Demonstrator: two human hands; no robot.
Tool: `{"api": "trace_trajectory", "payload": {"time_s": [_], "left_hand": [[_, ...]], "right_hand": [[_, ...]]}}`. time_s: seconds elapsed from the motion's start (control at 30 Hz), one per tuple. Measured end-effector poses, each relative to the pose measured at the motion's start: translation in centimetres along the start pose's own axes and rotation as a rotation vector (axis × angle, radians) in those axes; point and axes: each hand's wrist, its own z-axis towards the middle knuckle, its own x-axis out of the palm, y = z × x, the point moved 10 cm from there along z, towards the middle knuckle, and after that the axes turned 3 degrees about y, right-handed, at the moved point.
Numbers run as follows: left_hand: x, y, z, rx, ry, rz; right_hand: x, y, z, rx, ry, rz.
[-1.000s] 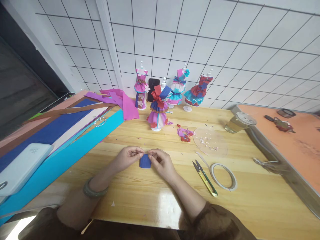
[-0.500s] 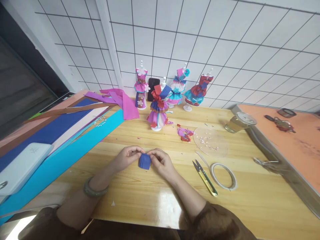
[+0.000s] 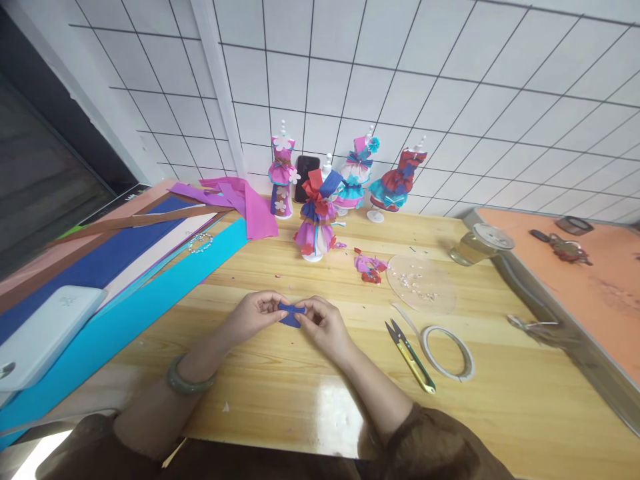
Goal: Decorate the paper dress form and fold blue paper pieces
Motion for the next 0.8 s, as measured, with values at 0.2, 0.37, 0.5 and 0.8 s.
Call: {"api": "trace_trajectory", "payload": {"time_s": [0.2,0.37,0.5,0.8], "left_hand": [[-0.3,0.1,0.0,-0.007,-0.014,0.02],[0.0,0.0,0.1,0.006,0.026,0.02],[0.1,-0.2,0.1,0.022,0.037,0.028],[0.6,-0.1,0.1,0.007,0.045,-0.033]], "right_hand": [[-0.2,0.7,0.1,-0.035,0.007,-0.019],[-0.3,1.0,0.1,-0.033,0.016,-0.029],[-0.2,1.0,0.1,-0.026,0.032,-0.026],[0.2,1.4,0.1,-0.052,0.028,-0.059]]}}
